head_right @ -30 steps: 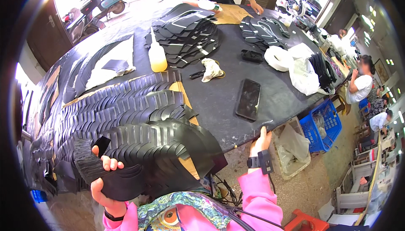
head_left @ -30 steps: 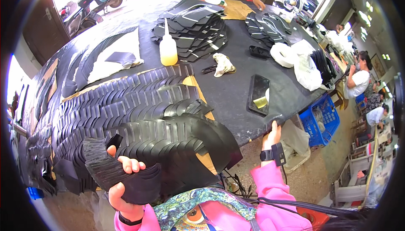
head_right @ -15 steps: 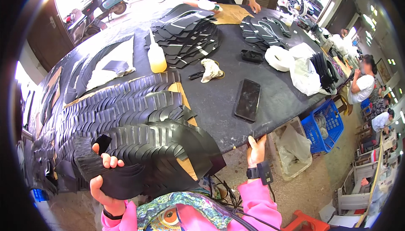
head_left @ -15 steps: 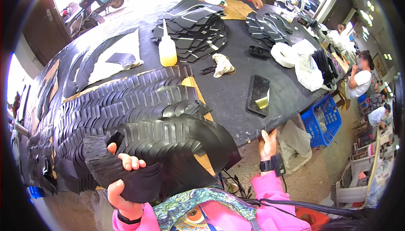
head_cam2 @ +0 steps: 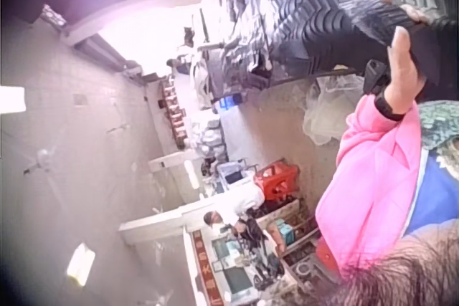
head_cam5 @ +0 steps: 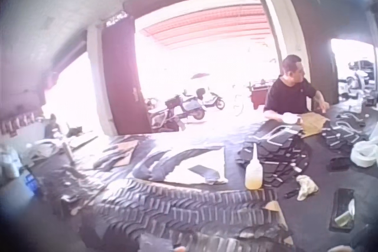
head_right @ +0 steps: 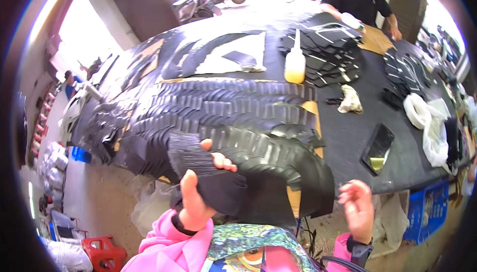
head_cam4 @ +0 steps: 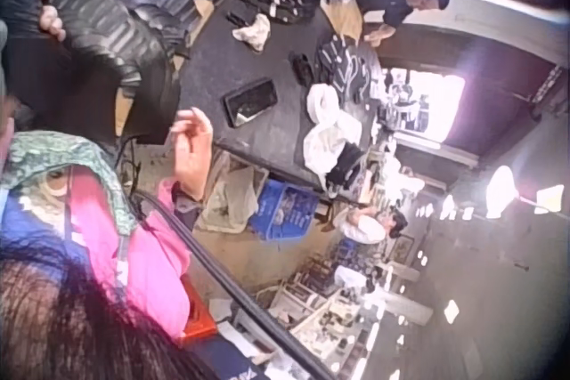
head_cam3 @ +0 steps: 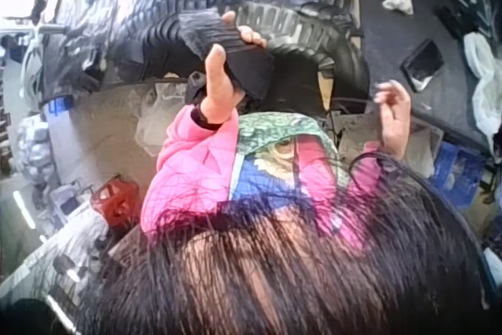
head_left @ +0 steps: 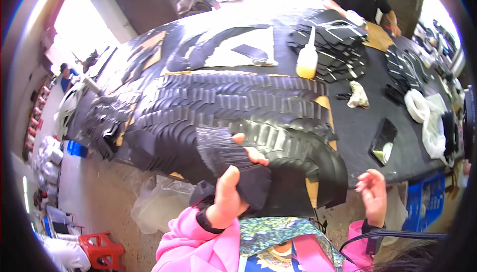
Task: The worker is assembling and layering multiple black synthetic shoe upper components onto a template on a workbench.
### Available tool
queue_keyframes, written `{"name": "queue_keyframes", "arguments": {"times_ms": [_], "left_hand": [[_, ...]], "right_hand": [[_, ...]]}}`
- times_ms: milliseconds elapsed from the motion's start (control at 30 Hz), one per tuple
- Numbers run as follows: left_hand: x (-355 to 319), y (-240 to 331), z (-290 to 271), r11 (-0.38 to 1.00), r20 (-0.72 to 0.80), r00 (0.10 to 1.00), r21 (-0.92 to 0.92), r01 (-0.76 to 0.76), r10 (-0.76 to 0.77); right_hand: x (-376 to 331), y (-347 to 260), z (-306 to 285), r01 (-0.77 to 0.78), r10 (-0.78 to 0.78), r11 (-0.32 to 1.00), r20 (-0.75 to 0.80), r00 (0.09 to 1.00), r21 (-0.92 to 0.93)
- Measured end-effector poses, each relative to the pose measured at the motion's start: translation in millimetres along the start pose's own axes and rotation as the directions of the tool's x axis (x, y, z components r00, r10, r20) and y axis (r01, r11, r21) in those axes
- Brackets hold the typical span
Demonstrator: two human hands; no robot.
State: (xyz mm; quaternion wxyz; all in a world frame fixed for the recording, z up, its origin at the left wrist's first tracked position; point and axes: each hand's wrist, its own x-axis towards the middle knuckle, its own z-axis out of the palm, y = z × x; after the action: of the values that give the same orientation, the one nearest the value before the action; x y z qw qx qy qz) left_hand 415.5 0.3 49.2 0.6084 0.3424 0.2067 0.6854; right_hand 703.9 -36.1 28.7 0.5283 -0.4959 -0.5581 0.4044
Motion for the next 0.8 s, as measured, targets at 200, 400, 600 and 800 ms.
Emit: {"name": "queue_keyframes", "arguments": {"times_ms": [200, 400, 600, 800], "left_hand": [[-13, -8, -8, 0.999, -0.078, 0.997, -0.034, -0.003, 0.001], [-20, -7, -15, 0.998, -0.032, 0.999, 0.055, 0.036, -0.035], [-20, -12, -29, 0.993, 0.037, 0.999, 0.118, 0.002, -0.006], [-21, -9, -23, 0.969, 0.011, 1.0, 0.245, 0.011, -0.014]], "right_hand": [[36, -43, 116, 0.24, -0.321, 0.947, 0.631, 0.706, 0.213], [35, -27, 161, 0.361, -0.332, 0.932, 0.468, 0.819, 0.03], [38, -23, 160, 0.369, -0.314, 0.929, 0.475, 0.822, -0.025], [38, -21, 157, 0.34, -0.31, 0.94, 0.502, 0.807, 0.033]]}}
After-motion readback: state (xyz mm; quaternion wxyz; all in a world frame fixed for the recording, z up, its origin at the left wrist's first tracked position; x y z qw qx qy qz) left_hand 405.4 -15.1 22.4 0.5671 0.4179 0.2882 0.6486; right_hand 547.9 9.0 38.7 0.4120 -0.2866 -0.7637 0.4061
